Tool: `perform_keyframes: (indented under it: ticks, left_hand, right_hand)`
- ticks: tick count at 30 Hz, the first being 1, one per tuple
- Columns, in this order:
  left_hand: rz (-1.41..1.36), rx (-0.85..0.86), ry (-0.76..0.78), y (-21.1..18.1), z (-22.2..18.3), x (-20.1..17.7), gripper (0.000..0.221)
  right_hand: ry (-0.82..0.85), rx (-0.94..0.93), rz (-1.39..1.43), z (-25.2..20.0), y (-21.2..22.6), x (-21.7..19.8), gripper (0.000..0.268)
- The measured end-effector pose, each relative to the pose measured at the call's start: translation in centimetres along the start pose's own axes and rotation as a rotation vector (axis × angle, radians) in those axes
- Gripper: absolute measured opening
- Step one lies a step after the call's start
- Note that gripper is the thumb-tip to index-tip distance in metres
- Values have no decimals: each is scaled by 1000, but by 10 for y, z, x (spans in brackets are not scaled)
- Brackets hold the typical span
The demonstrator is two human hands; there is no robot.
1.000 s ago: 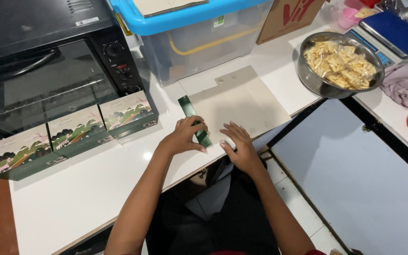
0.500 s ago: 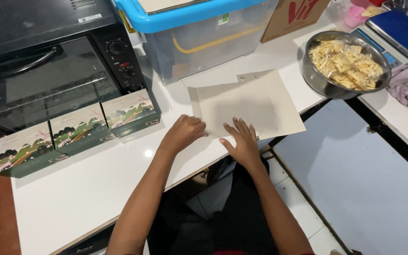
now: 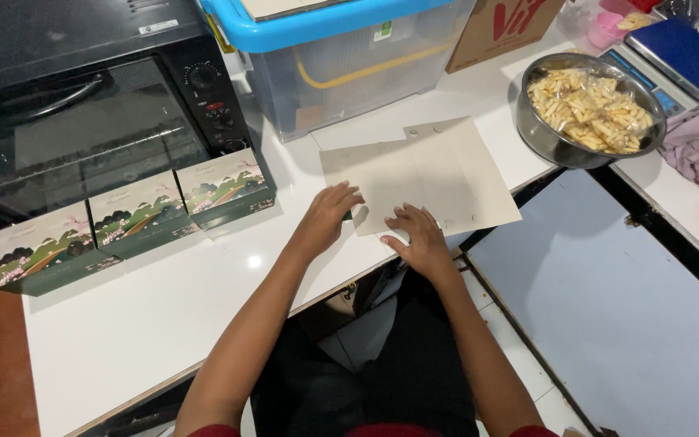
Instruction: Assembling a small cardboard box by folding flaps and tucking edges from a flat template.
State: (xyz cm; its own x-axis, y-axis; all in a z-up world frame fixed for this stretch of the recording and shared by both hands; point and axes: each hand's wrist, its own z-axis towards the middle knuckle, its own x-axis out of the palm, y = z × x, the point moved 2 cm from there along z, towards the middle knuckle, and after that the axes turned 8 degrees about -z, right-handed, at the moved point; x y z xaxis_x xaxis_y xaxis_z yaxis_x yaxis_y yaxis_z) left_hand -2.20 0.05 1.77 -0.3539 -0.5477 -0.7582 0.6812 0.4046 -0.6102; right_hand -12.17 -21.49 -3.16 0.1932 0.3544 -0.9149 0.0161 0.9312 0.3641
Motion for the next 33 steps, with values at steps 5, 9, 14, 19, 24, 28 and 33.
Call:
perform_keyframes:
  ticks: [5, 9, 14, 19, 24, 28, 33]
  left_hand:
    - [-167, -35, -1, 3, 3, 4, 44]
    - [-219, -62, -46, 11, 12, 8, 35]
    - [-254, -45, -21, 1, 9, -6, 34]
    - [-324, -42, 75, -5, 3, -17, 44]
    - [-350, -81, 107, -9, 0, -24, 49]
    - [-300, -107, 36, 4, 6, -15, 52]
    - [-361, -94, 56, 10, 7, -15, 53]
  right_hand:
    - [28, -84, 16, 19, -5, -8, 44]
    - [102, -155, 38, 28, 8, -26, 60]
    - [62, -259, -92, 36, 1, -15, 52]
    - [28, -396, -190, 34, 4, -19, 49]
    - [66, -464, -231, 39, 11, -16, 47]
    - [-130, -635, -300, 39, 14, -7, 30]
    - [-321, -644, -358, 47, -8, 17, 14]
